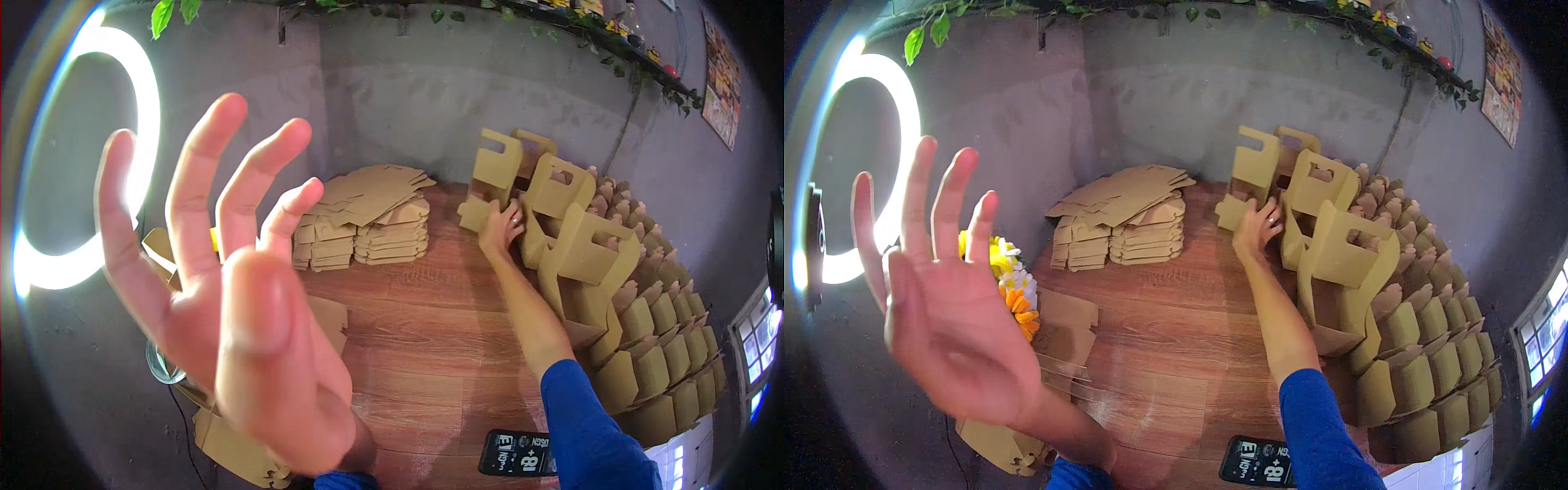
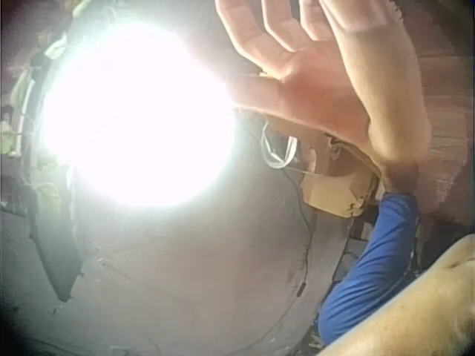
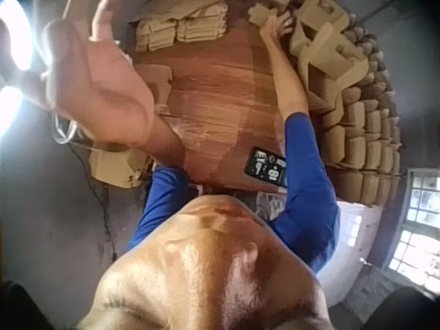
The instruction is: Assembling cardboard coffee cup carriers at a desk.
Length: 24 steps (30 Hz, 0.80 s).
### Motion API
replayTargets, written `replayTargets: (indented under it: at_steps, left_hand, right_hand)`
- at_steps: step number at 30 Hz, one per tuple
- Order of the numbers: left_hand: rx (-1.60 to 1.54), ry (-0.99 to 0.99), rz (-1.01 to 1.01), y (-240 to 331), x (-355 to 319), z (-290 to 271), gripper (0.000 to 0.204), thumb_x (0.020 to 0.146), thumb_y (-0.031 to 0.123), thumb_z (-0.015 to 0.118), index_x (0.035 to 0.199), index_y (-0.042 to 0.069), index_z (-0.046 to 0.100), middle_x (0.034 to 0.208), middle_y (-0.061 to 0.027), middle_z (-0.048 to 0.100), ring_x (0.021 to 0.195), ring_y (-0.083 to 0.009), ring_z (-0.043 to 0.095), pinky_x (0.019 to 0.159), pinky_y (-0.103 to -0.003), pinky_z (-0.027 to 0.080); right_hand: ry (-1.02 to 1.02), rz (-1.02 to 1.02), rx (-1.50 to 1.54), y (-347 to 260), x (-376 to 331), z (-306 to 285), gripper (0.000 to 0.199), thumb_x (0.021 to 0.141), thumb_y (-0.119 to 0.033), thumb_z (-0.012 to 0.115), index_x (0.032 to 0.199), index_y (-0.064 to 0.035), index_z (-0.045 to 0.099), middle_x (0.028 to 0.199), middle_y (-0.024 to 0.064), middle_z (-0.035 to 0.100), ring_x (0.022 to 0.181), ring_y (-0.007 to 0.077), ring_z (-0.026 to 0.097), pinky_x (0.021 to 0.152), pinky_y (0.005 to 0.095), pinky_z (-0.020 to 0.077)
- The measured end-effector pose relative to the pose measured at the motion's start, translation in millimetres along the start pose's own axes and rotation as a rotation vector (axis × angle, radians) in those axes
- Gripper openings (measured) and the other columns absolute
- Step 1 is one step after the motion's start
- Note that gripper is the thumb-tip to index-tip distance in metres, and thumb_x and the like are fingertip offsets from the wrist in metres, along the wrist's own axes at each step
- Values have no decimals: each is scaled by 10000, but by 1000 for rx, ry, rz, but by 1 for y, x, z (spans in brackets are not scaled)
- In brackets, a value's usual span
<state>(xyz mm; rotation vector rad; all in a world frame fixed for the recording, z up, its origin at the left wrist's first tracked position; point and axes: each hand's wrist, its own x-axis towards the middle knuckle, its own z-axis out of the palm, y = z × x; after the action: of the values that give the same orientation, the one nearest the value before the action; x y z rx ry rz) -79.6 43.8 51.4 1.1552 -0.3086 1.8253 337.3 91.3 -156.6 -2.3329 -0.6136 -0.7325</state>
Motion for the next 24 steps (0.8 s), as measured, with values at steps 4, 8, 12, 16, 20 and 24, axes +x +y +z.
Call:
replayTargets:
  at_steps: [4, 8, 12, 16, 20, 24]
  left_hand:
    - [9, 54, 103, 26, 10, -15, 680, 1005, 296, 345, 1528, -86, 138, 1515, -406, 244, 1396, -468, 359, 1102, -514, 343]
    - [29, 101, 132, 28, 12, -23, 696, 1006, 297, 354, 1507, -133, 136, 1521, -416, 211, 1425, -476, 302, 1122, -519, 318]
    - [45, 128, 135, 30, 13, -15, 683, 1012, 278, 357, 1506, -136, 130, 1542, -401, 177, 1458, -472, 235, 1136, -529, 302]
    - [68, 247, 136, 31, 12, 4, 653, 1018, 239, 369, 1513, -120, 137, 1575, -366, 126, 1499, -439, 135, 1183, -547, 202]
    - [115, 299, 225, 32, 12, 1, 626, 1014, 230, 405, 1516, -82, 200, 1585, -345, 135, 1505, -420, 137, 1203, -543, 112]
    - [116, 400, 274, 29, 14, 10, 615, 1007, 247, 419, 1507, -69, 250, 1573, -339, 191, 1493, -407, 195, 1189, -517, 149]
  right_hand:
    - [232, -245, -164, -14, -5, 16, 607, 849, 28, 638, 1369, -247, 489, 1532, 179, 268, 1412, 380, 275, 1035, 614, 286]
    - [-21, -369, -289, -21, -17, 22, 766, 802, 42, 680, 1458, -267, 434, 1607, 184, 157, 1467, 388, 198, 1088, 612, 288]
    - [-102, -339, -341, -12, -6, 23, 710, 838, -5, 674, 1459, -258, 440, 1633, 187, 98, 1503, 399, 126, 1139, 531, 315]
    - [-31, -361, -394, -2, 13, 41, 747, 852, -33, 677, 1504, -258, 391, 1654, 184, 9, 1519, 397, 63, 1165, 501, 280]
    - [-365, -259, -465, -37, 18, 31, 777, 902, -76, 653, 1560, -284, 297, 1661, 177, -83, 1530, 390, -4, 1180, 505, 235]
    - [-429, -196, -506, -35, 37, 30, 722, 963, -116, 584, 1579, -291, 251, 1652, 200, -124, 1527, 405, -41, 1184, 514, 210]
